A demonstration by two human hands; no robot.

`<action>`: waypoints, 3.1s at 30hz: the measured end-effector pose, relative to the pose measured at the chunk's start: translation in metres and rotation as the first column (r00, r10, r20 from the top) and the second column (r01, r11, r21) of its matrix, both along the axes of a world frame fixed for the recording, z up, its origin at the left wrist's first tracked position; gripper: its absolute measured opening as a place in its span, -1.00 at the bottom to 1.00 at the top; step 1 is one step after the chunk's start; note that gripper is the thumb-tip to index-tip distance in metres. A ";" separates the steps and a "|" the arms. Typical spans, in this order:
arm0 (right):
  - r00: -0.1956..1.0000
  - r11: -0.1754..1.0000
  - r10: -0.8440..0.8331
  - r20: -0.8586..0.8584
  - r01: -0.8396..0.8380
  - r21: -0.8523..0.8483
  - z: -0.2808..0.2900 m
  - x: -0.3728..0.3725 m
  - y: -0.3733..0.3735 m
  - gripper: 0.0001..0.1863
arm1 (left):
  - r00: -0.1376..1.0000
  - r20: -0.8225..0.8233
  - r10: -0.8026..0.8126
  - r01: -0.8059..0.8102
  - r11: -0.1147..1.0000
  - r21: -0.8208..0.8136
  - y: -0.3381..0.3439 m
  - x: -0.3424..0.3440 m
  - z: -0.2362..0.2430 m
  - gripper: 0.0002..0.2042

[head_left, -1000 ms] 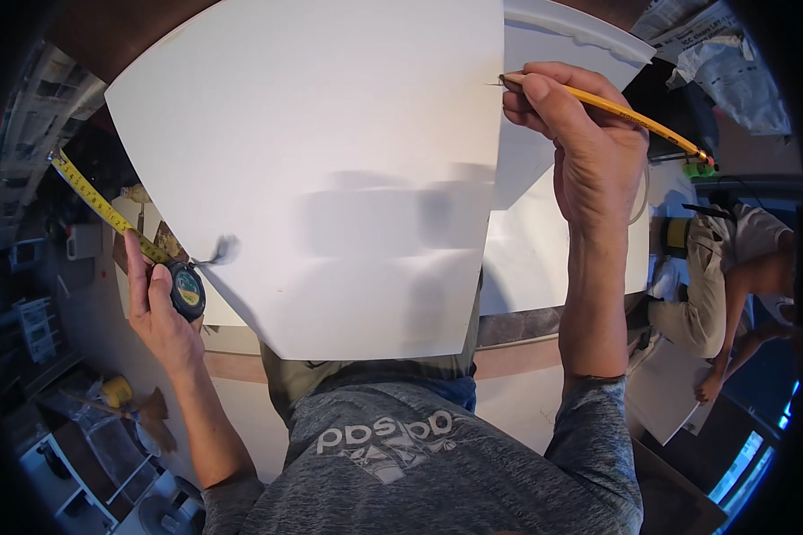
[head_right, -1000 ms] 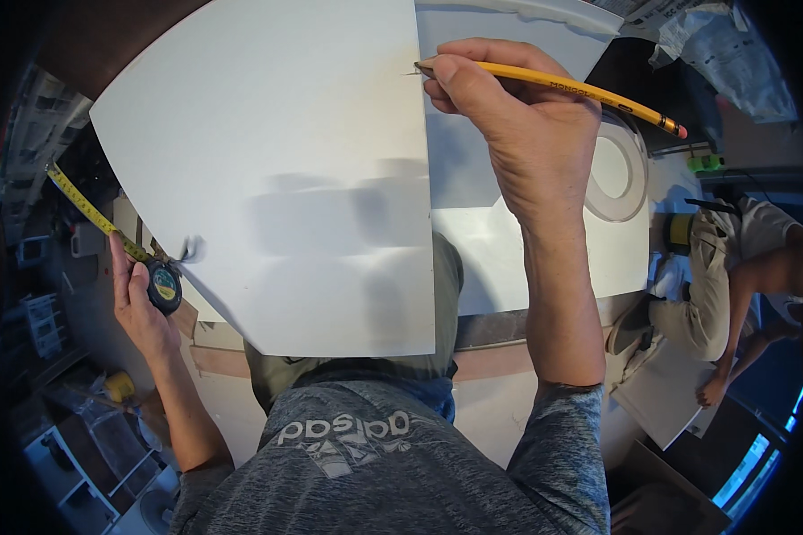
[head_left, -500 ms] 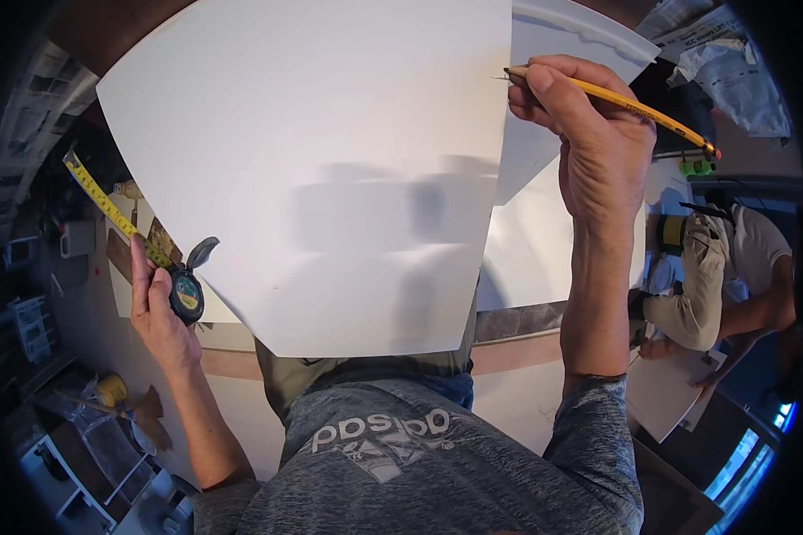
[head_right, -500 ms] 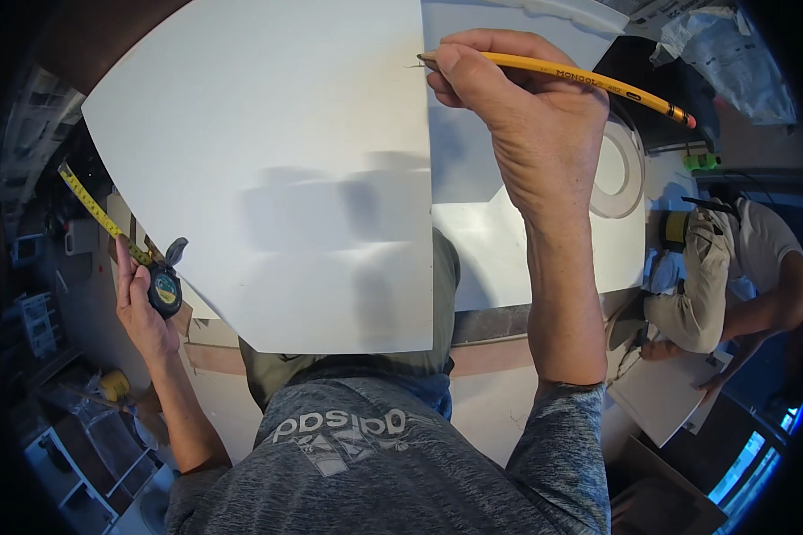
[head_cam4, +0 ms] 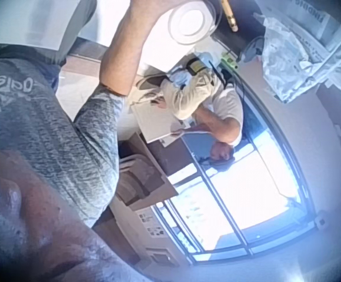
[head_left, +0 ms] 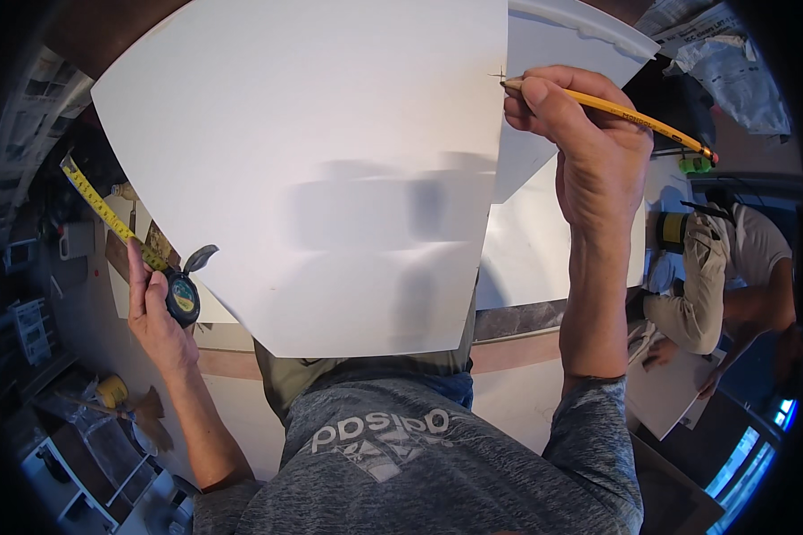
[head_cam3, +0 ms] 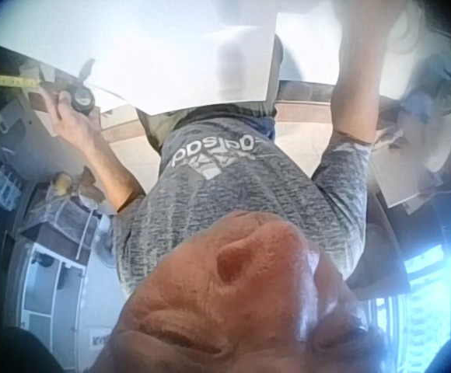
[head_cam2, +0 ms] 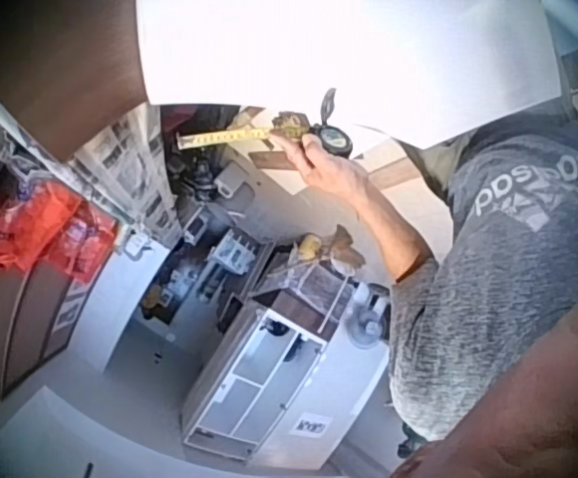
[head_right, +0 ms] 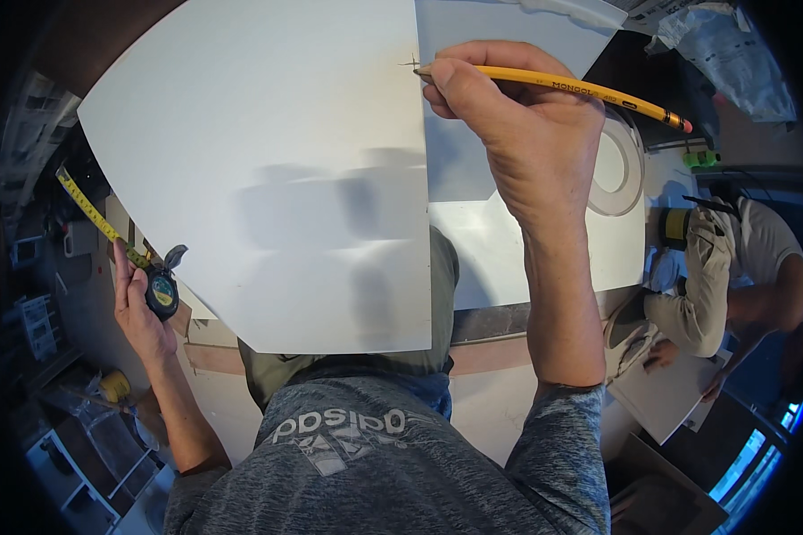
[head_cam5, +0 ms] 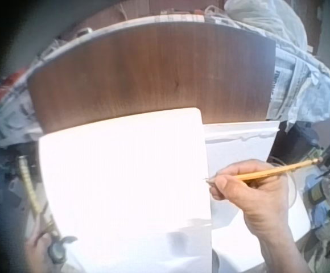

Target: The person measures and marks a white rectangular panel using a tape measure and a pencil. They repeatedly measure different sections of the panel, make pencil marks, and reposition the panel to continue marking.

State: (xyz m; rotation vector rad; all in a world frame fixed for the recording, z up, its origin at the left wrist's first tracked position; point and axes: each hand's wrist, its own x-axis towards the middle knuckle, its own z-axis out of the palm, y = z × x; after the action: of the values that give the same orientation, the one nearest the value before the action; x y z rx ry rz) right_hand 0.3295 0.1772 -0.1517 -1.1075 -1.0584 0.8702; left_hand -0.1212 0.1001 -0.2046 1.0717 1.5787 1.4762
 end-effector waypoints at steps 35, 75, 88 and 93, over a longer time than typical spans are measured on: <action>1.000 0.999 -0.012 0.022 0.013 -0.053 -0.002 -0.001 -0.013 -0.79 | 0.999 -0.052 0.018 -0.018 1.000 -0.011 -0.009 -0.015 -0.006 -0.42; 0.943 0.838 -0.319 0.094 0.327 -0.436 -0.154 0.016 -0.241 -0.59 | 0.384 -0.403 -0.831 0.746 0.536 -0.395 -0.114 0.043 0.023 -0.46; 0.974 0.918 -0.207 -0.092 0.161 -0.363 -0.148 -0.009 -0.241 -0.44 | -0.291 -0.703 -0.649 0.672 0.383 -0.633 -0.092 0.166 -0.006 -0.43; 0.974 0.922 -0.202 -0.105 0.153 -0.355 -0.162 -0.010 -0.234 -0.43 | -0.275 -0.778 -0.565 0.671 0.467 -0.576 -0.096 0.173 -0.011 -0.41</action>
State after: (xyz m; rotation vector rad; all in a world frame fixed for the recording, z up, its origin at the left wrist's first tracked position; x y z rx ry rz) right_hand 0.3199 -0.0572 -0.3138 -1.3907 -0.6900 0.9945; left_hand 0.0520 0.0045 -0.2160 2.7171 1.0141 -0.1959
